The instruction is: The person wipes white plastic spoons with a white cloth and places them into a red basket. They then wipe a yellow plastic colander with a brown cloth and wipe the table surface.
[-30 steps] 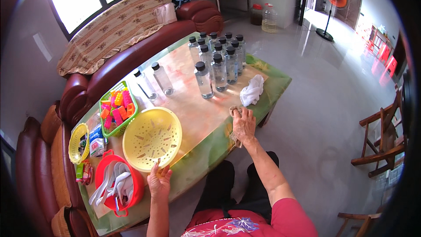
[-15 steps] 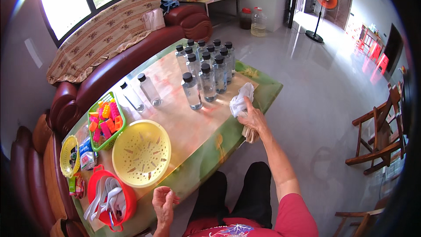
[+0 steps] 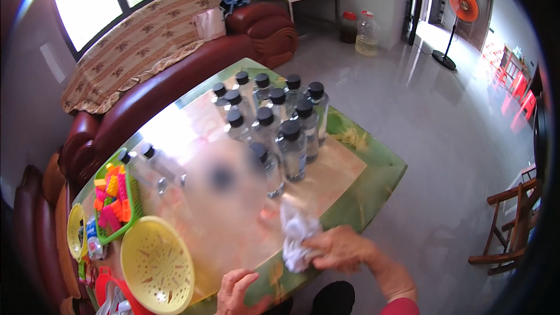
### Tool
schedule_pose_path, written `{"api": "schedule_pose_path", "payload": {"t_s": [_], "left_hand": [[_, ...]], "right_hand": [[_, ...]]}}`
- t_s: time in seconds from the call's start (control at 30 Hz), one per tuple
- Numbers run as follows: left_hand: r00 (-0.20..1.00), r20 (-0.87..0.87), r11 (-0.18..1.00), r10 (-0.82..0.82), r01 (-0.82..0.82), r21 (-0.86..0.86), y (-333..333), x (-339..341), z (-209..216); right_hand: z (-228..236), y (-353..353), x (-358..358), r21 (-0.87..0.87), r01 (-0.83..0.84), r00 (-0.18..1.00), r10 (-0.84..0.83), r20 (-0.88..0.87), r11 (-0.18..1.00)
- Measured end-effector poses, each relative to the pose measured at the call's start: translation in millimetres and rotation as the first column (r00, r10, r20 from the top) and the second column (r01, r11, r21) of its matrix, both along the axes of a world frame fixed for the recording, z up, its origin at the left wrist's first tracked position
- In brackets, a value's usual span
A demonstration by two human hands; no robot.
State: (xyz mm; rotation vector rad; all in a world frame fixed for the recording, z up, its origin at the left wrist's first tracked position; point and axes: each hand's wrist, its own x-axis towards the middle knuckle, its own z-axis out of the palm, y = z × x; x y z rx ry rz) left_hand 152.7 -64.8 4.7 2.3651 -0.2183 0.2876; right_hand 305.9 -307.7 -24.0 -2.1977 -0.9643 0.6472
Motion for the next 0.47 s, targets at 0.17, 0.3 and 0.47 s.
{"api": "schedule_pose_path", "payload": {"t_s": [0.17, 0.3, 0.47], "left_hand": [[0.983, -0.007, 0.945, -0.182, 0.177, 0.275, -57.2, 67.1, -6.6], [0.917, -0.264, 0.952, -0.298, 0.306, -0.009, -58.3, 69.0, -6.5], [0.801, -0.538, 0.931, -0.263, 0.064, -0.36, -77.6, 61.8, 18.1]], "right_hand": [[-5.6, 10.8, 3.9, 0.192, -0.381, 0.91, 0.404, -0.094, 0.904], [-9.7, -7.9, -4.9, 0.358, -0.148, 0.89, 0.282, -0.359, 0.922], [-1.0, -21.5, -30.2, 0.411, 0.349, 0.725, 0.035, -0.688, 0.842]]}}
